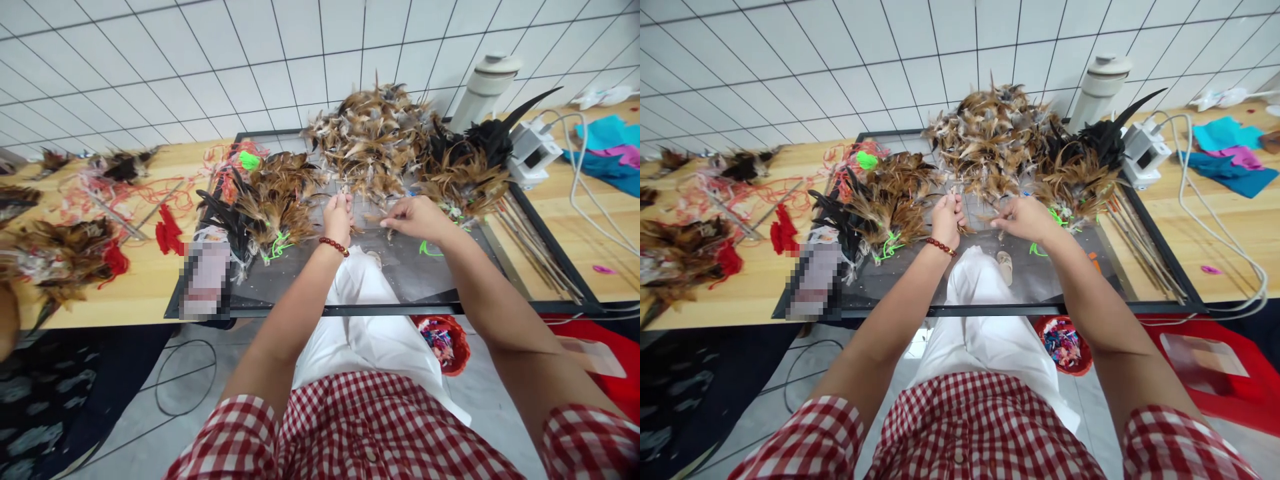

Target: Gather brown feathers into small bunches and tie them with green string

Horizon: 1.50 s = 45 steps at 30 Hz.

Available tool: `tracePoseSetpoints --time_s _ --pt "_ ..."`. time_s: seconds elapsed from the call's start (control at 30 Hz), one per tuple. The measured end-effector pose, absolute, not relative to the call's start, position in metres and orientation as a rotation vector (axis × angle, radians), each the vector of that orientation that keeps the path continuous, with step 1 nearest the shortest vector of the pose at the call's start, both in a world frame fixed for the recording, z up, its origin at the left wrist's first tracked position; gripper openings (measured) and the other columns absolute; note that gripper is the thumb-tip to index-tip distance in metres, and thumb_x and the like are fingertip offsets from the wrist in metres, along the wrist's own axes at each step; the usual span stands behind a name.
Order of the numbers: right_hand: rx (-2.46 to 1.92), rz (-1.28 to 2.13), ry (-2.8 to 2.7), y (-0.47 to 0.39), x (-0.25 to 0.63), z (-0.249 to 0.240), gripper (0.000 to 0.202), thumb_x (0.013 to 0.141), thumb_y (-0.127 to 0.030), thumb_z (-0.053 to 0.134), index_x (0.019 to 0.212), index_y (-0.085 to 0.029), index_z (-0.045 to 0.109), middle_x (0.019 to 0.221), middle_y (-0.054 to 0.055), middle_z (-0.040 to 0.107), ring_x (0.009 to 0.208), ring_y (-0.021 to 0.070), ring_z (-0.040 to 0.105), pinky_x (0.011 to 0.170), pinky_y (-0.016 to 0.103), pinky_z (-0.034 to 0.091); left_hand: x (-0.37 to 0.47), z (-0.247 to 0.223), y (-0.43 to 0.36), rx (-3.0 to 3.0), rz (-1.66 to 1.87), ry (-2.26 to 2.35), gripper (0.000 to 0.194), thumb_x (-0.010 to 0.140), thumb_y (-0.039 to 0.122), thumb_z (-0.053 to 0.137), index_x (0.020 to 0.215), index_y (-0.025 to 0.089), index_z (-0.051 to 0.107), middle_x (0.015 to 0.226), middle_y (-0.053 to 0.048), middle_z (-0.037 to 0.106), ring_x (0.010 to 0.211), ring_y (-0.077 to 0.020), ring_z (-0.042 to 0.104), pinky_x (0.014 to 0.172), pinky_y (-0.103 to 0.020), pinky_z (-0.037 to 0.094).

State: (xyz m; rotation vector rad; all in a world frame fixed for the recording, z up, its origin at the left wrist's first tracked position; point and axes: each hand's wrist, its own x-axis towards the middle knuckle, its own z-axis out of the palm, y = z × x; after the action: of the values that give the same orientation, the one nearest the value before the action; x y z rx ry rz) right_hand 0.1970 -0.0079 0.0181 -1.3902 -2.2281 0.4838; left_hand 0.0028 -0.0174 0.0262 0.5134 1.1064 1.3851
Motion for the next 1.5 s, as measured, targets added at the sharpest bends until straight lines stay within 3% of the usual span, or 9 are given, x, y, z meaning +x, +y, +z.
tracePoseSetpoints --time_s 0.1,0.27,0.57,0.77,0.87,1.07,1.23,1.4,1.5 --pt "-1.48 0.155 -2.051 -0.007 0.195 0.012 0.018 0.085 -0.037 0.074 0.085 -0.021 0.083 0.097 0.01 0.074 0.087 0.0254 0.066 0.077 0.038 0.047 0.002 0.027 -0.017 0.509 1.388 1.132 0.031 0.108 0.02 0.043 0.078 0.018 0.05 0.057 0.01 0.036 0.04 -0.0028 0.023 0.044 -0.018 0.019" --pt "-1.386 0.114 -2.245 -0.015 0.167 0.005 0.038 0.089 -0.043 0.071 0.119 -0.021 0.079 0.112 0.015 0.072 0.104 0.0344 0.063 0.091 0.048 0.047 0.003 0.027 -0.016 0.499 1.396 1.154 0.031 0.108 0.02 0.043 0.078 0.018 0.05 0.056 0.01 0.035 0.04 -0.003 0.023 0.044 -0.018 0.018" --pt "-1.524 0.255 -2.2 -0.018 0.152 0.003 0.015 0.092 -0.022 0.057 0.088 -0.019 0.071 0.099 0.014 0.074 0.095 0.0295 0.064 0.084 0.043 0.044 0.006 0.025 -0.019 0.519 1.374 1.086 0.03 0.108 0.022 0.046 0.079 0.018 0.051 0.06 0.009 0.037 0.042 -0.0025 0.025 0.046 -0.017 0.023" --pt "-1.203 0.608 -1.721 -0.021 0.147 0.002 0.03 0.099 -0.052 0.054 0.084 -0.025 0.057 0.077 0.003 0.065 0.072 0.019 0.057 0.072 0.034 0.046 0.011 0.019 -0.019 0.539 1.31 0.967 0.029 0.106 0.02 0.051 0.077 0.017 0.053 0.067 0.005 0.052 0.057 -0.0053 0.049 0.061 -0.018 0.043" --pt "-1.166 0.532 -1.816 -0.026 0.141 0.002 0.032 0.096 -0.053 0.056 0.082 -0.025 0.059 0.08 0.004 0.067 0.075 0.0197 0.058 0.074 0.035 0.045 0.015 0.013 -0.018 0.563 1.32 0.938 0.028 0.103 0.019 0.056 0.075 0.017 0.053 0.07 0.004 0.053 0.063 -0.0062 0.051 0.07 -0.02 0.045" --pt "-1.274 0.44 -1.854 -0.023 0.14 -0.003 0.016 0.091 -0.034 0.058 0.08 -0.023 0.062 0.077 0.005 0.067 0.071 0.0197 0.057 0.071 0.035 0.042 0.022 0.003 -0.017 0.644 1.364 0.928 0.029 0.103 0.013 0.051 0.074 0.017 0.053 0.074 0.003 0.054 0.068 -0.0071 0.052 0.077 -0.021 0.047" --pt "-1.266 0.395 -1.888 -0.022 0.14 -0.006 0.016 0.09 -0.032 0.058 0.079 -0.023 0.066 0.079 0.007 0.071 0.077 0.0217 0.06 0.076 0.036 0.045 0.025 -0.009 -0.016 0.894 1.426 1.103 0.026 0.102 0.025 0.058 0.077 0.019 0.058 0.078 0.002 0.06 0.076 -0.0104 0.056 0.08 -0.023 0.047" --pt "-1.179 0.312 -2.014 -0.027 0.139 -0.008 0.022 0.091 -0.027 0.054 0.094 -0.019 0.074 0.087 0.01 0.072 0.082 0.0232 0.063 0.078 0.036 0.046 0.015 -0.009 -0.015 1.244 1.414 1.315 0.023 0.099 0.017 0.06 0.076 0.021 0.061 0.074 0.001 0.061 0.079 -0.0145 0.059 0.082 -0.026 0.045" --pt "-1.118 0.354 -1.95 -0.025 0.143 -0.007 0.019 0.092 -0.034 0.061 0.093 -0.02 0.074 0.084 0.007 0.071 0.078 0.0206 0.062 0.075 0.035 0.046 0.008 -0.007 -0.014 1.404 1.364 1.412 0.024 0.099 0.017 0.06 0.075 0.021 0.062 0.072 0.0 0.061 0.082 -0.0169 0.062 0.086 -0.028 0.046"
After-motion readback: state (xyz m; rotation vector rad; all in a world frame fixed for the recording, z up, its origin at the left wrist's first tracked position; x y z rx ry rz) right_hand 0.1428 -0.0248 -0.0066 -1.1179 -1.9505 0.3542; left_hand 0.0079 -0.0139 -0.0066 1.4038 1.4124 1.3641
